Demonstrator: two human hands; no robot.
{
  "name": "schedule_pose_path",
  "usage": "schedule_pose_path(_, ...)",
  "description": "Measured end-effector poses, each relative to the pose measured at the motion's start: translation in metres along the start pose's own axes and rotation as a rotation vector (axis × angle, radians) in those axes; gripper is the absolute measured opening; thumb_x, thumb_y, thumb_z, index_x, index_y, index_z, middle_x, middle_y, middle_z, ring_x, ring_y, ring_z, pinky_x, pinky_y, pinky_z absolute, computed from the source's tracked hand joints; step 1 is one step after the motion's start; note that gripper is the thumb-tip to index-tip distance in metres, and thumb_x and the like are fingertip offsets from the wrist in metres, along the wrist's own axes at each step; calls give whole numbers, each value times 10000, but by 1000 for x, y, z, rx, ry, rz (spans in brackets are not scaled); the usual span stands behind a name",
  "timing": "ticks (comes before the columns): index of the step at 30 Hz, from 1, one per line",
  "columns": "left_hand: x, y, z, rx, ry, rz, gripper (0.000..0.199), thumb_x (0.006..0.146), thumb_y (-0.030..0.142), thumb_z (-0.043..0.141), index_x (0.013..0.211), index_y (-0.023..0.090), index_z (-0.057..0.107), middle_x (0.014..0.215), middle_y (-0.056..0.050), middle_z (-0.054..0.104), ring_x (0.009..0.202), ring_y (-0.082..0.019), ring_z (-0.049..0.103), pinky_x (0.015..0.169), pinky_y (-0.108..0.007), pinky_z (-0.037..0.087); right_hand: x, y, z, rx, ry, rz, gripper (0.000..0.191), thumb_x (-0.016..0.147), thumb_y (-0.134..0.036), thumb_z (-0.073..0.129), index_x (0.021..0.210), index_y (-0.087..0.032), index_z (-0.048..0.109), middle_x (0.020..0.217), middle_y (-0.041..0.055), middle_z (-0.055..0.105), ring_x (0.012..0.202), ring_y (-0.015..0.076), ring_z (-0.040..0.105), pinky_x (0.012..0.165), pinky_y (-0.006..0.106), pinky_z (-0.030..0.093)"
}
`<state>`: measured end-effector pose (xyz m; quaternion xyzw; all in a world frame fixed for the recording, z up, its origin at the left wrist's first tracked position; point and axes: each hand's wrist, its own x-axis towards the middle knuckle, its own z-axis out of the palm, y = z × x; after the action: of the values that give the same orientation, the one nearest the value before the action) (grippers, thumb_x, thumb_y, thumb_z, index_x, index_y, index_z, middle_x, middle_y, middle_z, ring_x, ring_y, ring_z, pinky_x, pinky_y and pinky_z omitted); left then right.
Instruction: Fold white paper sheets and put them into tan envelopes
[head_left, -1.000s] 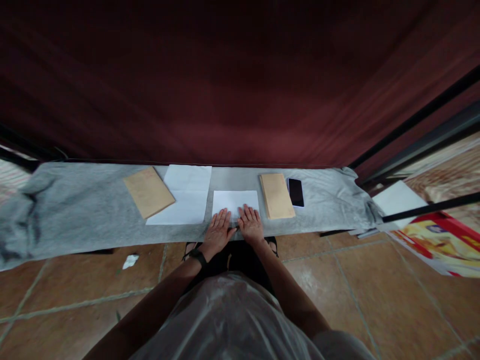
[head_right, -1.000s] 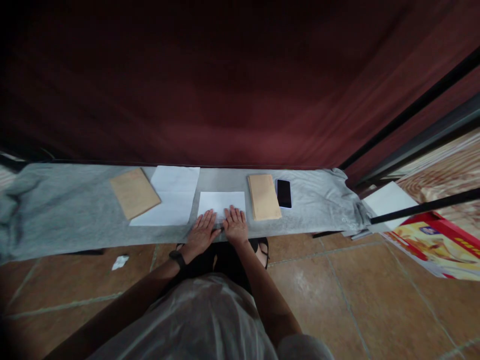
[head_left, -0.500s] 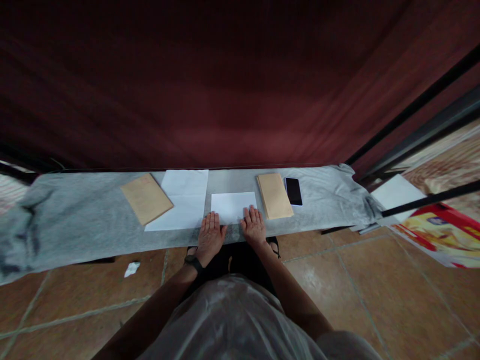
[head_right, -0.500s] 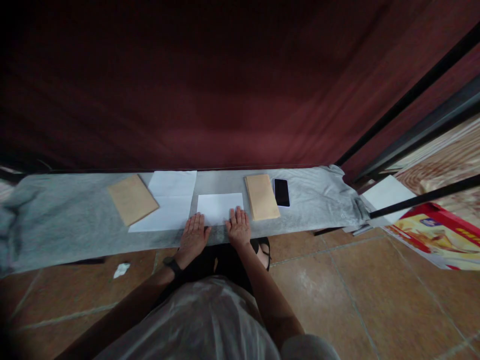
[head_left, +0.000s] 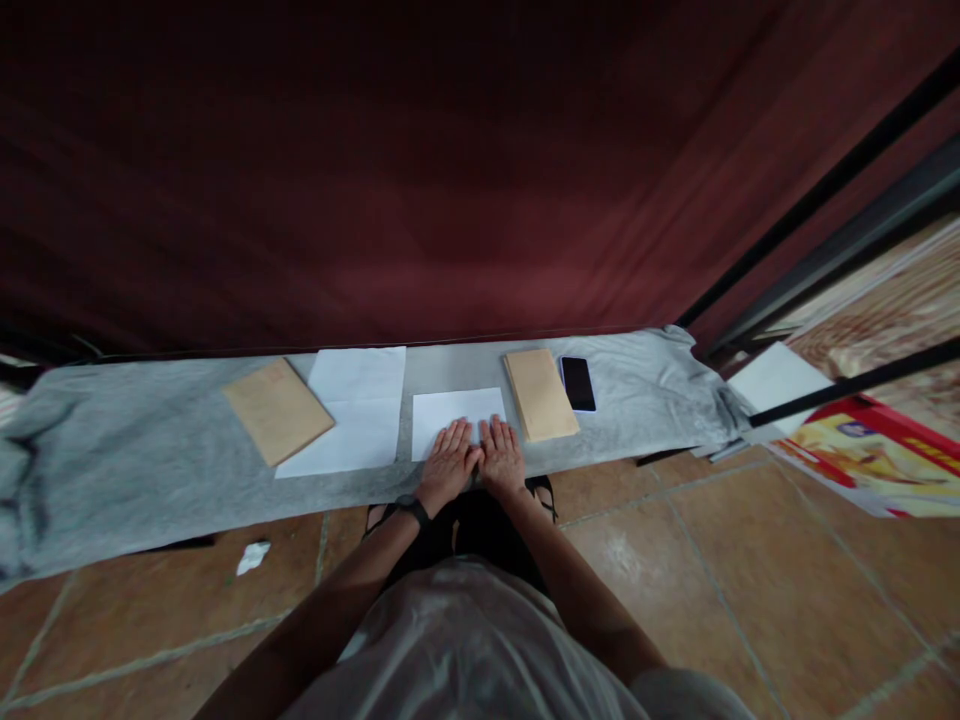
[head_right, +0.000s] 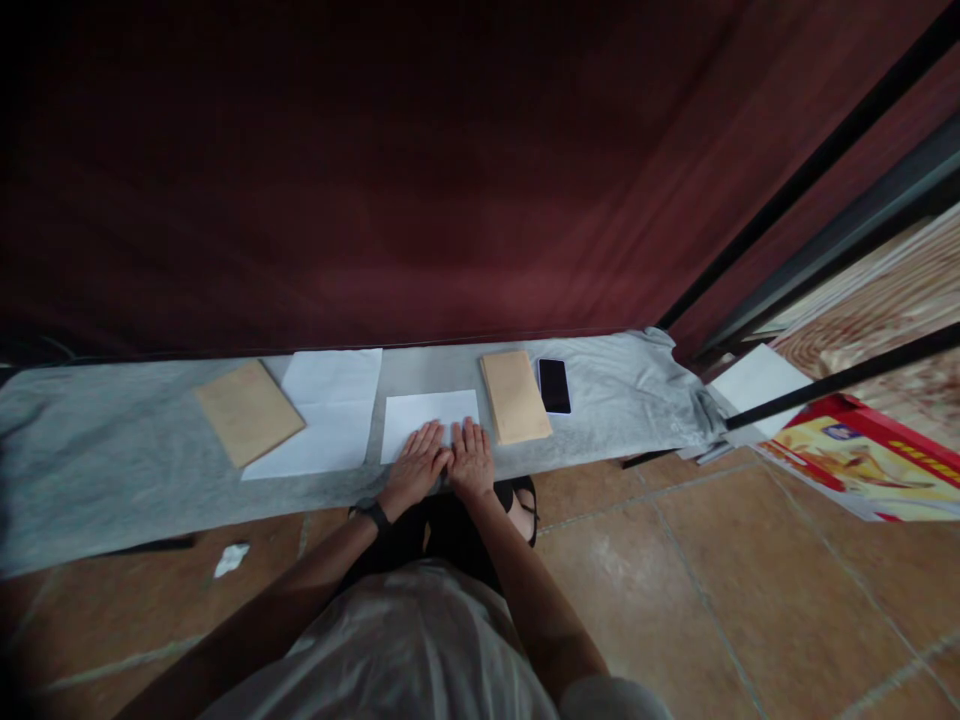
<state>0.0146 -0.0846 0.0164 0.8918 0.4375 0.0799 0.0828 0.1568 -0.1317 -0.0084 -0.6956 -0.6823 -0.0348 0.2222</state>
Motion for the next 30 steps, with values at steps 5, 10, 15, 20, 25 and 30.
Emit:
schedule_pose_path(5, -5, -14, -4, 39, 38, -33, 606, 1028, 407, 285, 1535, 84, 358, 1606, -155, 353, 1526, -260, 246, 1242, -489, 221, 1, -2, 1, 5, 7, 23, 550, 1041, -383, 410, 1522, -115, 412, 1585, 209, 377, 1457, 322, 374, 1158, 526, 339)
schedule_pose_path(10, -8, -28, -2, 64, 110, -76, 577, 1013, 382, 335, 1543, 157, 365, 1604, -129, 370, 1517, -271, 272, 1231, -505, 232, 0, -2, 2, -20, 34, 26, 541, 1044, -400, 409, 1510, -126, 436, 1585, 205, 378, 1458, 330, 370, 1155, 529, 344)
schedule_pose_path(15, -14, -35, 3, 105, 145, -142, 595, 1014, 395, 345, 1542, 119, 355, 1611, -159, 343, 1512, -284, 282, 1224, -496, 249, 0, -3, 2, -57, 62, 40, 561, 1040, -418, 426, 1513, -115, 428, 1592, 219, 357, 1446, 342, 383, 1136, 526, 367)
schedule_pose_path(20, -18, -36, 3, 129, 136, -177, 615, 1017, 393, 354, 1542, 73, 341, 1618, -188, 312, 1514, -292, 275, 1222, -472, 265, -2, -4, 4, -66, 68, 64, 600, 1042, -433, 412, 1523, -75, 401, 1566, 236, 394, 1427, 346, 413, 1138, 518, 365)
schedule_pose_path(25, -18, -34, 2, 124, 136, -181, 610, 1012, 377, 369, 1536, 65, 350, 1623, -196, 294, 1518, -300, 262, 1227, -481, 254, 3, -6, 2, -55, 37, 115, 587, 1046, -412, 393, 1492, -33, 435, 1534, 239, 442, 1416, 344, 430, 1150, 512, 348)
schedule_pose_path(30, -18, -34, 0, 131, 126, -174, 601, 1003, 352, 387, 1529, 62, 363, 1624, -196, 292, 1518, -307, 258, 1229, -483, 244, 19, -19, -4, 21, -76, 32, 525, 1051, -384, 375, 1490, -110, 464, 1561, 136, 444, 1441, 282, 408, 1189, 454, 311)
